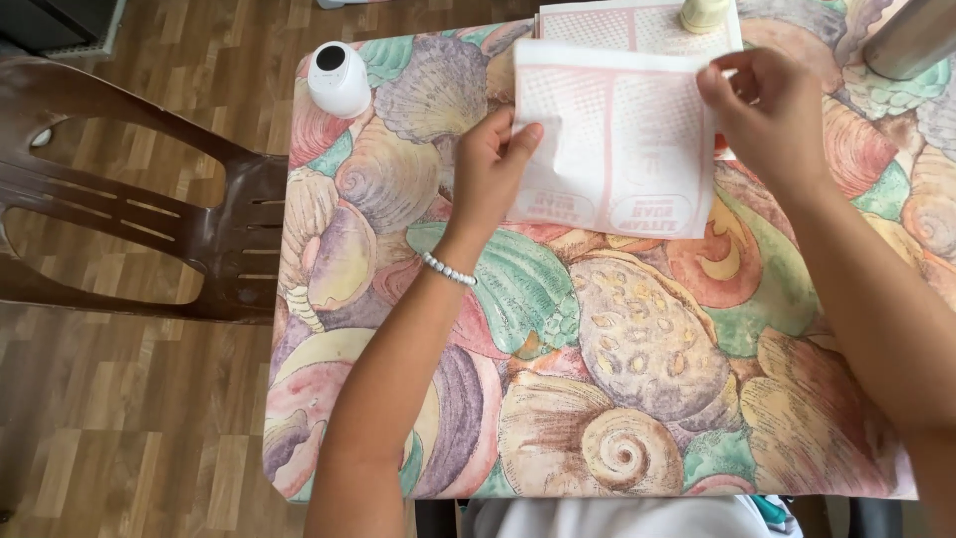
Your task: Folding printed paper sheets into bags on a table at a natural pace.
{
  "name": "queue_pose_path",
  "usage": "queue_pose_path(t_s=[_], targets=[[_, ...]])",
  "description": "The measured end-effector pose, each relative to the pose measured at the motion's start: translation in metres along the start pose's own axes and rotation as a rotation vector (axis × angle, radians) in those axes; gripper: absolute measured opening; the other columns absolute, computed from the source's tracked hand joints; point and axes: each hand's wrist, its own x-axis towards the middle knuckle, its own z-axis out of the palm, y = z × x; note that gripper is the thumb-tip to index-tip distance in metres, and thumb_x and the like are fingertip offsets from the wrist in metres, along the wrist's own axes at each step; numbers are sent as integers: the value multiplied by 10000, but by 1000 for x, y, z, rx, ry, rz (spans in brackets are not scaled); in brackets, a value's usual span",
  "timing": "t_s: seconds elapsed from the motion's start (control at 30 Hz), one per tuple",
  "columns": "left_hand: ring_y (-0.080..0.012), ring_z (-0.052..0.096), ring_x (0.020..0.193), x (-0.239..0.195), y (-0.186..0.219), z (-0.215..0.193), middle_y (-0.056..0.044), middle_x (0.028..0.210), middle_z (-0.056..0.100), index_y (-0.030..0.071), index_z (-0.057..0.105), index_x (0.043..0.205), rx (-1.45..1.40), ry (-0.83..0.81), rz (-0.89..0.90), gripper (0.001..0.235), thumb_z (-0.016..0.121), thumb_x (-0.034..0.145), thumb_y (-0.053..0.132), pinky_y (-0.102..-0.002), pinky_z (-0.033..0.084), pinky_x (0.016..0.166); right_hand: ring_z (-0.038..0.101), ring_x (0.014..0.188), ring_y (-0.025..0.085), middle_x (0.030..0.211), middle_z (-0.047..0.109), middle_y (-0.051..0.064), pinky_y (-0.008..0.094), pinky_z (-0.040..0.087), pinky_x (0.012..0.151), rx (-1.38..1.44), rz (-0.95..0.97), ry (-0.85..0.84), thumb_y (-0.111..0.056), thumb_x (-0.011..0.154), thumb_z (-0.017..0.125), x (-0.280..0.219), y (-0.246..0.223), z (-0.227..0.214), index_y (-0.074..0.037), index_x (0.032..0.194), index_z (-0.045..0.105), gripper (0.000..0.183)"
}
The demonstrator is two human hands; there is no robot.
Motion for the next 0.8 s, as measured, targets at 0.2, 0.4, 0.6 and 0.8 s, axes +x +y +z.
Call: queue_pose_path(t_s=[0.2,0.4,0.6,0.8], targets=[[-100,670,973,-25,19,6,-19,1049,741,75,693,1159,-418,-104,31,219,684,996,220,-245,550,854,611,1159,360,1525,396,367,515,525,1019,477,93,-115,-296,900,677,-37,-7,-13,115,1564,176,927],[-100,589,931,-33,35,2,35,926,645,119,665,1130,-416,-234,66,183,683,1000,247,-242,469,852,596,1054,130,1283,654,39,284,465,813,536,338,-110,-293,941,675,-62,18,-3,-54,1506,489,641],[-109,616,1120,-38,46,1,1,1196,676,89,649,1251,-337,-216,170,242,633,1052,225,-257,500,991,697,1096,126,1154,728,19,328,537,1065,934,238,-300,-171,903,708,-62,31,-3,-98,1494,523,624],[-105,589,967,-44,44,8,12,1019,632,107,636,1167,-169,7,192,263,558,1058,334,-257,492,878,733,1062,98,1153,736,14,227,662,1013,895,179,-34,38,964,671,-69,29,-28,-87,1300,655,359]])
